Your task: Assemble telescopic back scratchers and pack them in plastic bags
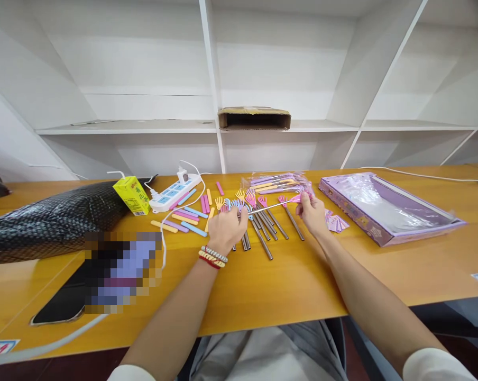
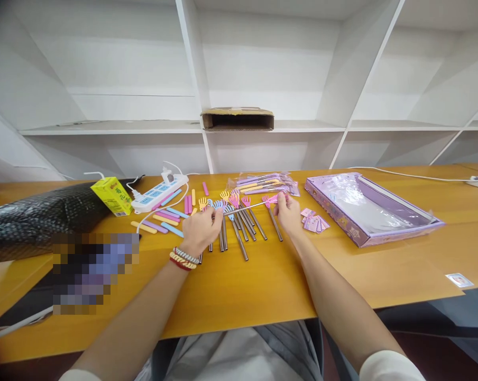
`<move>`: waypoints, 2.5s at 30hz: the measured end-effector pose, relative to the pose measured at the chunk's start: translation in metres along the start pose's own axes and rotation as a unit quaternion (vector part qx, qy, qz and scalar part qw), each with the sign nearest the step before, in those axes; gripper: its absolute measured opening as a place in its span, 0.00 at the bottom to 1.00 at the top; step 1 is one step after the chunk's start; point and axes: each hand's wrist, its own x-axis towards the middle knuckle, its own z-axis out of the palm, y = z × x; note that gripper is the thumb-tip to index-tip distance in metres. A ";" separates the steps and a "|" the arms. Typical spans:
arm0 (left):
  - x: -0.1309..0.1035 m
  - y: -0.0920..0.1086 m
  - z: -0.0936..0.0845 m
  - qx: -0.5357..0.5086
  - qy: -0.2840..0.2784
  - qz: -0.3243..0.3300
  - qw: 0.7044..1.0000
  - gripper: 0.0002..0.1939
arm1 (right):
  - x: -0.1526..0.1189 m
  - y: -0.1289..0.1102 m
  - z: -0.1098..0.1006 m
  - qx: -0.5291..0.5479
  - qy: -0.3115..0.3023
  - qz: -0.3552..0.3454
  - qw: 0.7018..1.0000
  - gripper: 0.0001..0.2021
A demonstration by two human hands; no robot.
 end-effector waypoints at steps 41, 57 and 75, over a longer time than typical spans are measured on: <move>0.038 -0.078 0.049 0.017 -0.024 -0.018 0.999 0.20 | -0.019 -0.002 0.023 0.266 -0.157 0.174 0.935 0.19; 0.039 -0.084 0.041 0.062 -0.018 -0.142 0.988 0.19 | -0.020 -0.001 0.024 0.249 -0.166 0.165 0.940 0.19; 0.024 -0.045 0.040 -0.144 0.053 0.154 0.976 0.10 | -0.008 -0.005 0.011 0.347 -0.129 0.171 0.913 0.28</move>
